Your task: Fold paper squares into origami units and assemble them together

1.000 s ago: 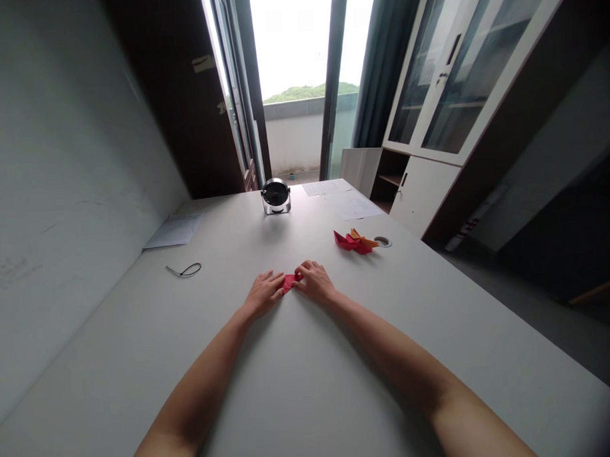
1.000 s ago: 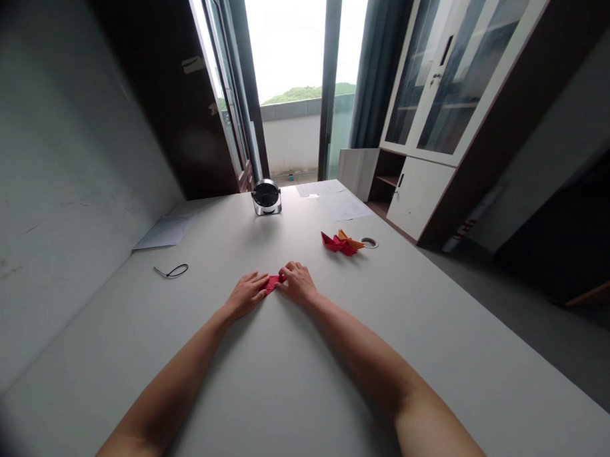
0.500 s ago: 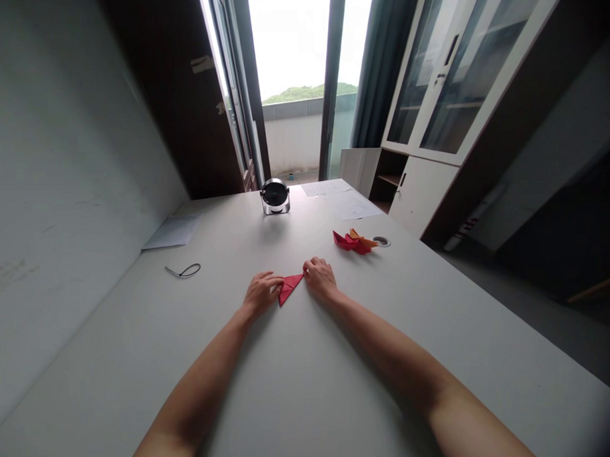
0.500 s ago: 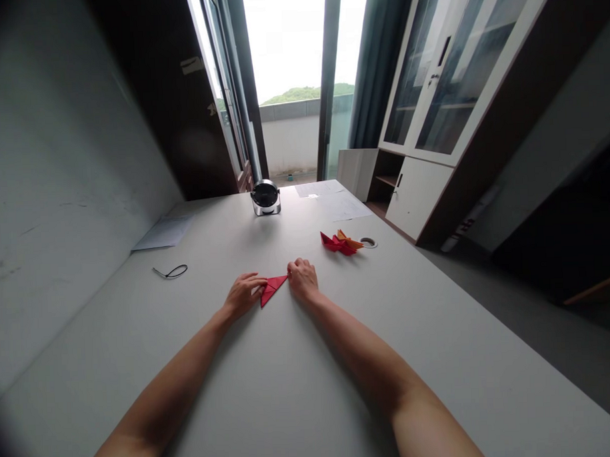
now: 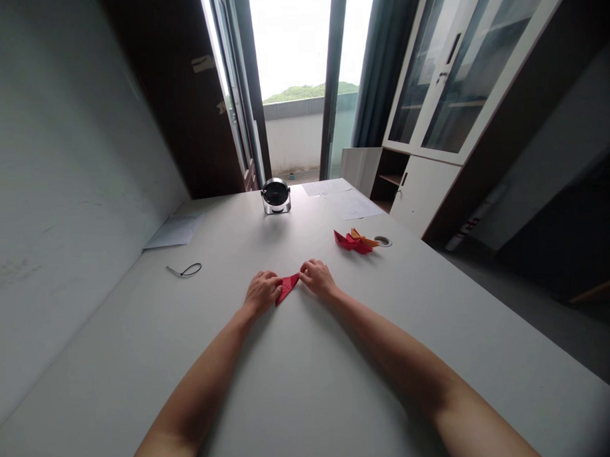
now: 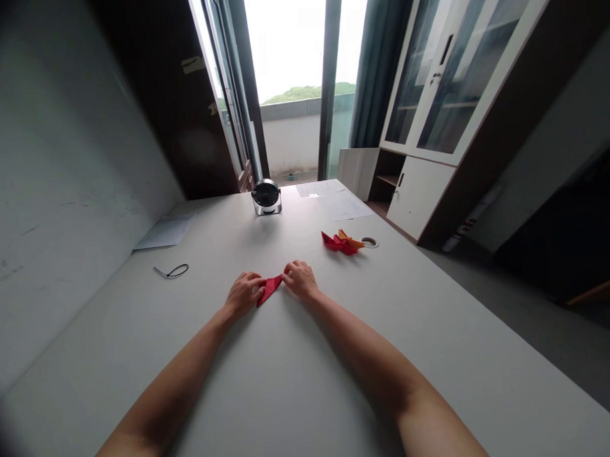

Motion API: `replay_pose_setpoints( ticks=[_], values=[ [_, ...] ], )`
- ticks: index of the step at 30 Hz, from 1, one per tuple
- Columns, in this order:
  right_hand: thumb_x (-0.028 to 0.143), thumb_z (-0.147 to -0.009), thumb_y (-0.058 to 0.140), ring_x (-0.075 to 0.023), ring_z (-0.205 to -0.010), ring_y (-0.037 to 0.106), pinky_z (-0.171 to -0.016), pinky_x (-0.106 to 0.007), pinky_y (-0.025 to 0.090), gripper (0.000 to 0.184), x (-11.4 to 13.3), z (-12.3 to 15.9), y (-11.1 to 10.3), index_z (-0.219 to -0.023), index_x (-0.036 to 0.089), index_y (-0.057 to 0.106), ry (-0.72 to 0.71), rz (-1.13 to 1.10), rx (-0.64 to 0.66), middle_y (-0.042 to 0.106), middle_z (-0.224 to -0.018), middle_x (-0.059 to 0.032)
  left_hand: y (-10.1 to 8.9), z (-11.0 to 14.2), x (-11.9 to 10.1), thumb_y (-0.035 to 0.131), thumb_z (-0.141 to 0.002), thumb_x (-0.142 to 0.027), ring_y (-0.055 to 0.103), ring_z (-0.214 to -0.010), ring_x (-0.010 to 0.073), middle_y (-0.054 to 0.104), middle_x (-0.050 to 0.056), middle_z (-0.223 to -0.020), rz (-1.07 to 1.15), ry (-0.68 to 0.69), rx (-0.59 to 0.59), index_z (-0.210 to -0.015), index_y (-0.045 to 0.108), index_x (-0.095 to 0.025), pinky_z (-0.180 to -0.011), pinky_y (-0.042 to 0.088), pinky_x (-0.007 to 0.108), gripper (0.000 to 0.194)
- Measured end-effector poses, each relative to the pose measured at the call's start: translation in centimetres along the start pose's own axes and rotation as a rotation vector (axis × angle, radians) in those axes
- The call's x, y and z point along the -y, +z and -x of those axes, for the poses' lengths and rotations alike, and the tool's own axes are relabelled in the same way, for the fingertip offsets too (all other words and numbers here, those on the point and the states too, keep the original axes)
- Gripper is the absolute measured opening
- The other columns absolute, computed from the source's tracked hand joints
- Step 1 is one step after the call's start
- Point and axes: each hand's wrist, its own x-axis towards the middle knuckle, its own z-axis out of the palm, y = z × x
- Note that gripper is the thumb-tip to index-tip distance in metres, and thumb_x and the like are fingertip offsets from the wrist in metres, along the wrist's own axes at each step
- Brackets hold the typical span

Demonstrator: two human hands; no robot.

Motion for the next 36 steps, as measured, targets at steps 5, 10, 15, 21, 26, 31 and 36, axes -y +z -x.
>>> replay_pose_setpoints(
  ticks=[5, 10, 15, 21, 26, 31, 36],
  values=[
    [0.028, -0.088, 0.064, -0.015, -0.076, 0.059, -0.072, -0.026, 0.041, 0.007, 0.4, 0.1, 0.1, -0.092, 0.023, 0.067, 0.014, -0.271, 0.107, 0.069, -0.081, 0.0019, -0.1, 0.2, -0.3, 0.066, -0.089, -0.038, 0.058, -0.11, 0.0241, 0.067, 0.005, -0.116, 0.029, 0.038, 0.027, -0.114, 0.072, -0.03, -0.1, 0.046, 0.04, 0.027],
    [0.03, -0.088, 0.064, -0.0129, -0.069, 0.061, -0.069, -0.024, 0.043, 0.015, 1.1, 0.6, -0.2, -0.1, 0.025, 0.07, -0.07, -0.446, 0.241, 0.071, -0.078, 0.004, -0.3, 0.2, -0.6, 0.072, -0.084, -0.044, 0.056, -0.111, 0.0254, 0.066, 0.005, -0.118, 0.032, 0.081, 0.07, -0.116, 0.071, -0.031, -0.101, 0.045, 0.041, 0.034],
    [0.033, -0.086, 0.066, -0.0143, -0.075, 0.062, -0.07, -0.024, 0.045, 0.019, 1.3, 0.6, -0.8, -0.1, 0.022, 0.072, -0.167, -0.527, 0.305, 0.072, -0.085, 0.0007, -0.2, 0.1, -0.5, 0.069, -0.087, -0.042, 0.055, -0.109, 0.025, 0.065, 0.006, -0.117, 0.037, 0.055, 0.079, -0.112, 0.073, -0.031, -0.1, 0.046, 0.041, 0.027],
    [0.024, -0.084, 0.069, -0.0147, -0.079, 0.06, -0.074, -0.025, 0.045, 0.011, 1.7, 0.7, -1.1, -0.093, 0.022, 0.074, -0.197, -0.436, 0.242, 0.07, -0.084, -0.0002, -0.1, -0.1, -0.2, 0.067, -0.088, -0.045, 0.055, -0.109, 0.0246, 0.065, 0.006, -0.117, 0.063, 0.056, 0.078, -0.114, 0.074, -0.032, -0.1, 0.046, 0.04, 0.03],
    [0.018, -0.082, 0.067, -0.0136, -0.077, 0.058, -0.073, -0.025, 0.043, 0.011, 1.8, 0.8, -1.0, -0.09, 0.021, 0.074, -0.19, -0.415, 0.215, 0.068, -0.081, 0.0012, -0.1, -0.1, 0.1, 0.066, -0.089, -0.047, 0.057, -0.109, 0.0245, 0.066, 0.006, -0.118, 0.086, 0.054, 0.08, -0.116, 0.073, -0.031, -0.101, 0.045, 0.039, 0.032],
    [0.014, -0.08, 0.066, -0.0139, -0.078, 0.057, -0.074, -0.024, 0.043, 0.014, 1.7, 0.8, -0.9, -0.09, 0.021, 0.073, -0.178, -0.396, 0.219, 0.067, -0.081, 0.0011, -0.2, 0.0, 0.2, 0.064, -0.091, -0.046, 0.057, -0.11, 0.0245, 0.067, 0.006, -0.119, 0.122, 0.06, 0.079, -0.116, 0.074, -0.031, -0.102, 0.045, 0.039, 0.031],
    [0.013, -0.081, 0.065, -0.0144, -0.078, 0.058, -0.075, -0.025, 0.044, 0.015, 1.9, 0.8, -1.0, -0.091, 0.021, 0.074, -0.178, -0.389, 0.221, 0.068, -0.083, 0.0004, -0.2, 0.0, 0.3, 0.063, -0.091, -0.042, 0.057, -0.11, 0.0246, 0.067, 0.006, -0.119, 0.136, 0.046, 0.086, -0.115, 0.074, -0.03, -0.103, 0.044, 0.039, 0.029]
  ],
)
